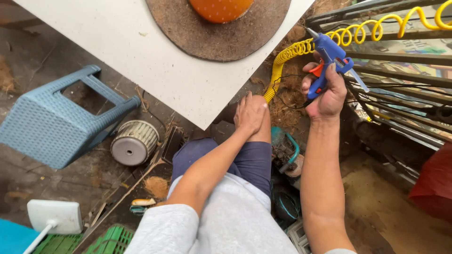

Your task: The person uses a hot glue gun to apply glue along the edge of a circular brown mat on a white table. An orange plastic colander is placed on top of the mat during the process.

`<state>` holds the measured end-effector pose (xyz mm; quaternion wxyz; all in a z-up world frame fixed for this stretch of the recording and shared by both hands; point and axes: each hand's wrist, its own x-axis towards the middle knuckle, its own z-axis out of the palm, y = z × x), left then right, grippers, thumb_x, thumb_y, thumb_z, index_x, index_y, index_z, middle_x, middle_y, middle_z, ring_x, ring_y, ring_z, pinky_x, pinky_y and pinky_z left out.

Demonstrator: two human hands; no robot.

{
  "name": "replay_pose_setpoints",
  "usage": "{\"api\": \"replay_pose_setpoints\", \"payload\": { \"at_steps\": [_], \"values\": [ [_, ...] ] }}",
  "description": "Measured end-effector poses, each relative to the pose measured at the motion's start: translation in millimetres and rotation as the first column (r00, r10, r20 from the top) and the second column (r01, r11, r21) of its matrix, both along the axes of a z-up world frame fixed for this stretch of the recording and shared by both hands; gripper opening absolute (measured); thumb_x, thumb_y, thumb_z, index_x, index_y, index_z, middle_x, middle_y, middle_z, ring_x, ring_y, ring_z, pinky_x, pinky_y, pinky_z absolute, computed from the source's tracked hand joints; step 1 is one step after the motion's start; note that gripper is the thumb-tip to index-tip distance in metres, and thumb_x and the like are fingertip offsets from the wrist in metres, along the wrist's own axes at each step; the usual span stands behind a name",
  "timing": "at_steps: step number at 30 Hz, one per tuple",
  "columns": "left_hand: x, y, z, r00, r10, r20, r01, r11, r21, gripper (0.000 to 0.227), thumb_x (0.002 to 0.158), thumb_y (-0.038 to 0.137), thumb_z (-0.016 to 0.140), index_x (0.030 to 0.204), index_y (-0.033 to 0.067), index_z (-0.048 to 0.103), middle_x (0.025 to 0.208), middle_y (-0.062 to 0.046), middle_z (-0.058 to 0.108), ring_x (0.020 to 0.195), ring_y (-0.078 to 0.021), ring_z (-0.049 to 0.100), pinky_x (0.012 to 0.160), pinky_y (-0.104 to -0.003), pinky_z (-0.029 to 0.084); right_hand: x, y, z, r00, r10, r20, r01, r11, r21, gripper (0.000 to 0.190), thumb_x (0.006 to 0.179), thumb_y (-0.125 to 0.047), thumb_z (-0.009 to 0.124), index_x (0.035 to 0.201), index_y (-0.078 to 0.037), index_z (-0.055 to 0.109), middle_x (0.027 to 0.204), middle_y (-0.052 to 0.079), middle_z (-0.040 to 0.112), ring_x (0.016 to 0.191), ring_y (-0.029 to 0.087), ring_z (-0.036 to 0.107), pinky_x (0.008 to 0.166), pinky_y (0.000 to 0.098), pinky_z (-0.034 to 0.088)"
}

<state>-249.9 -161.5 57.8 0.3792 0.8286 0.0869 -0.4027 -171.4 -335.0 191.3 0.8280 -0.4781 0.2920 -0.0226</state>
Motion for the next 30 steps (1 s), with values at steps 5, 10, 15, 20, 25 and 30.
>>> {"api": "replay_pose_setpoints", "payload": {
  "at_steps": [5, 10, 15, 20, 25, 30],
  "values": [
    [-16.5, 31.3, 65.0, 0.932, -0.362, -0.031, 0.343, 0.905, -0.253, 0.078, 0.094, 0.058, 0.044, 0.142, -0.0027, 0.044, 0.147, -0.03, 0.041, 0.141, -0.044, 0.036, 0.12, -0.05, 0.026, 29.1, 7.7, 2.9, 0.997, -0.071, -0.023, 0.07, 0.997, -0.026, 0.033, 0.091, -0.032, 0.062, 0.106, -0.002, 0.065, 0.088, 0.018, 0.071, 0.053, 0.02, 0.065, 0.042, 0.0252, 0.054],
    [13.7, 89.8, 114.2, 0.73, -0.309, -0.609, -0.382, 0.555, -0.739, 0.042, 0.099, 0.04, 0.058, 0.127, 0.0102, 0.066, 0.107, -0.012, 0.075, 0.1, -0.0138, 0.07, 0.09, -0.03, 0.056, 55.4, -9.4, -32.8, 0.995, -0.077, -0.066, 0.073, 0.996, -0.055, 0.019, 0.089, -0.015, 0.071, 0.102, -0.004, 0.063, 0.091, 0.015, 0.072, 0.052, 0.018, 0.063, 0.043, 0.0231, 0.052],
    [118.2, 156.0, 27.1, 0.59, 0.797, 0.128, -0.72, 0.591, -0.364, 0.043, 0.094, 0.032, 0.06, 0.131, 0.0086, 0.056, 0.128, -0.007, 0.064, 0.117, -0.015, 0.06, 0.101, -0.029, 0.048, 138.9, -22.5, -85.3, 0.999, -0.019, 0.036, 0.015, 0.994, 0.105, 0.071, 0.068, 0.009, 0.057, 0.138, 0.0, 0.053, 0.112, 0.013, 0.059, 0.081, 0.019, 0.067, 0.039, 0.0212, 0.046],
    [198.1, 160.0, 8.8, 0.666, 0.708, 0.234, -0.704, 0.701, -0.117, 0.067, 0.093, 0.036, 0.064, 0.148, 0.0098, 0.037, 0.153, -0.015, 0.039, 0.134, -0.0311, 0.051, 0.108, -0.042, 0.042, 162.2, -30.2, -113.9, 0.964, -0.169, -0.204, 0.158, 0.985, -0.069, 0.034, 0.064, 0.01, 0.061, 0.097, 0.003, 0.066, 0.089, 0.014, 0.067, 0.066, 0.018, 0.063, 0.057, 0.0276, 0.057],
    [224.9, 174.0, -13.9, 0.797, 0.452, 0.399, -0.514, 0.856, 0.056, 0.067, 0.102, 0.046, 0.056, 0.154, 0.0146, 0.028, 0.161, -0.015, 0.025, 0.149, -0.0374, 0.022, 0.119, -0.053, 0.024, 172.2, -30.0, -150.7, 0.955, -0.243, -0.167, 0.219, 0.964, -0.151, 0.015, 0.067, 0.009, 0.061, 0.08, 0.003, 0.064, 0.076, 0.016, 0.069, 0.061, 0.018, 0.064, 0.054, 0.0267, 0.058],
    [189.8, 191.1, -37.7, 0.716, -0.101, 0.691, -0.23, 0.9, 0.37, 0.067, 0.115, 0.062, 0.03, 0.166, 0.0306, -0.001, 0.173, 0.006, 0.0, 0.163, -0.0243, 0.019, 0.123, -0.051, 0.033, 159.9, -25.4, -163.7, 0.985, -0.173, 0.023, 0.174, 0.955, -0.241, 0.022, 0.05, 0.006, 0.06, 0.049, -0.009, 0.044, 0.05, 0.0, 0.043, 0.047, 0.01, 0.033, 0.046, 0.0293, 0.022]
  ]
}}
